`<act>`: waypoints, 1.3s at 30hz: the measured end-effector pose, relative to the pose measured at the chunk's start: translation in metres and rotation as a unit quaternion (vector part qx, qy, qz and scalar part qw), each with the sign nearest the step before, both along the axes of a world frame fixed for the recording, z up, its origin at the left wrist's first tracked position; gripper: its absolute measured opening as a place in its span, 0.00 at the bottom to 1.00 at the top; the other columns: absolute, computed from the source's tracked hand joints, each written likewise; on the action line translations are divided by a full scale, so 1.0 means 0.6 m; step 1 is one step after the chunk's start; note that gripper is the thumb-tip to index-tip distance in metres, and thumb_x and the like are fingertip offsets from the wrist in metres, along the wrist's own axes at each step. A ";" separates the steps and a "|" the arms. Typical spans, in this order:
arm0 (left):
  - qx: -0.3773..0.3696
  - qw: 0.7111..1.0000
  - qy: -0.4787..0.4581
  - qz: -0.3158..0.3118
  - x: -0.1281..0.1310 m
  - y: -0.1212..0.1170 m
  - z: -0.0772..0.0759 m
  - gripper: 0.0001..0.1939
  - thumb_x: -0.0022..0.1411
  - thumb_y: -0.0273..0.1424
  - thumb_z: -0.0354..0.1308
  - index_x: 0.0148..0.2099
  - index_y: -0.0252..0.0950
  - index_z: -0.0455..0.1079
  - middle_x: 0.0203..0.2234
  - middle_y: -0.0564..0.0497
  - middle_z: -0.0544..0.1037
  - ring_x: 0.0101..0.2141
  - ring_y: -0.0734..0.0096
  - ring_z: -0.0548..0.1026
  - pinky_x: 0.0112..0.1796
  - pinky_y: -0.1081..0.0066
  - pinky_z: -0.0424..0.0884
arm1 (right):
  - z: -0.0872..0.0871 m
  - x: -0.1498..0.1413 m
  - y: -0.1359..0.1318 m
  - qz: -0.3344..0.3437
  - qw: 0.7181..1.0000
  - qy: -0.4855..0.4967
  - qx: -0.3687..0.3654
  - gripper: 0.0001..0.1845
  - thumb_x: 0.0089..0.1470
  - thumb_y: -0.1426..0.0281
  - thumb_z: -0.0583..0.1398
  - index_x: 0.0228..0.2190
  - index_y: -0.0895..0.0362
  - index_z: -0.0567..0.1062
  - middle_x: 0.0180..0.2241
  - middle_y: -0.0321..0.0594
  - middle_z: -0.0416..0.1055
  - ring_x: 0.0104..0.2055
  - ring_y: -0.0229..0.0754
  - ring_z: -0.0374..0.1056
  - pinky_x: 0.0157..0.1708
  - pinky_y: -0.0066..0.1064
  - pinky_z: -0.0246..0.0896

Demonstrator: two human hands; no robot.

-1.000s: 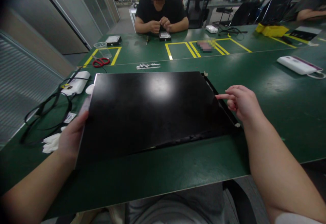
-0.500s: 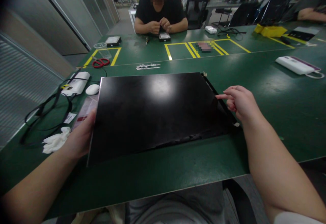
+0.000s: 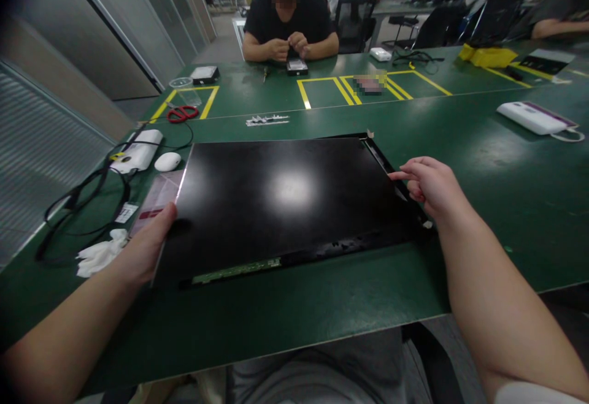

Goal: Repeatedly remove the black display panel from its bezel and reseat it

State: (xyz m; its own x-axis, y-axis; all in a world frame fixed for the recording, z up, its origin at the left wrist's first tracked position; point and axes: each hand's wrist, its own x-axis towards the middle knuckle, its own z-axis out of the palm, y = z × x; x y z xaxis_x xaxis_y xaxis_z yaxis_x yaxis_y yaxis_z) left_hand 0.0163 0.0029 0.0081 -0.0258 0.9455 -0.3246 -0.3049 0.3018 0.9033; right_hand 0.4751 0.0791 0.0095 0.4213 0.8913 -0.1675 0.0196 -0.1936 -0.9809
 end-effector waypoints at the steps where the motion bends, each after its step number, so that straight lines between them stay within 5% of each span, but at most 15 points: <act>1: -0.002 1.000 0.004 0.009 0.001 0.001 0.000 0.55 0.34 0.50 0.88 0.64 0.39 0.78 0.50 0.44 0.90 0.58 0.33 0.83 0.56 0.52 0.83 | -0.001 0.000 0.000 0.002 1.000 -0.001 -0.001 0.12 0.42 0.74 0.68 0.27 0.53 0.70 0.28 0.50 0.82 0.13 0.27 0.47 0.12 0.21 0.39; 14: 0.014 0.998 0.026 0.055 0.010 0.003 -0.004 0.42 0.34 0.48 0.88 0.51 0.38 0.81 0.47 0.44 0.90 0.54 0.37 0.85 0.55 0.50 0.83 | 0.009 -0.006 -0.005 -0.009 1.000 -0.024 -0.009 0.09 0.47 0.77 0.65 0.24 0.54 0.69 0.26 0.48 0.81 0.12 0.28 0.48 0.11 0.22 0.41; 18: 0.031 0.998 0.042 0.041 0.009 0.002 -0.005 0.39 0.41 0.48 0.86 0.51 0.37 0.78 0.46 0.45 0.90 0.53 0.41 0.86 0.53 0.51 0.84 | 0.008 -0.006 -0.005 -0.010 1.000 -0.028 -0.006 0.10 0.48 0.77 0.64 0.23 0.55 0.69 0.26 0.48 0.81 0.12 0.27 0.48 0.11 0.22 0.40; 23: 0.025 0.996 0.054 0.065 0.010 0.000 -0.006 0.42 0.35 0.54 0.87 0.46 0.37 0.77 0.42 0.45 0.90 0.52 0.42 0.86 0.51 0.54 0.85 | 0.005 -0.001 -0.003 -0.003 0.999 -0.033 -0.016 0.10 0.48 0.76 0.65 0.23 0.55 0.70 0.29 0.48 0.82 0.13 0.27 0.48 0.12 0.22 0.41; 29: 0.034 0.999 0.015 0.015 0.008 0.004 -0.001 0.37 0.36 0.48 0.89 0.44 0.40 0.78 0.39 0.48 0.90 0.50 0.46 0.88 0.52 0.55 0.85 | 0.005 0.002 -0.002 0.006 0.999 -0.038 -0.013 0.10 0.47 0.76 0.67 0.24 0.55 0.70 0.29 0.47 0.82 0.13 0.27 0.49 0.12 0.22 0.42; 39: 0.043 0.999 0.009 -0.027 -0.013 0.004 -0.005 0.39 0.45 0.48 0.86 0.56 0.41 0.80 0.48 0.46 0.90 0.57 0.42 0.84 0.57 0.53 0.81 | 0.004 0.000 -0.004 0.000 0.999 -0.038 -0.003 0.09 0.48 0.76 0.66 0.23 0.55 0.71 0.28 0.49 0.82 0.13 0.28 0.50 0.12 0.22 0.44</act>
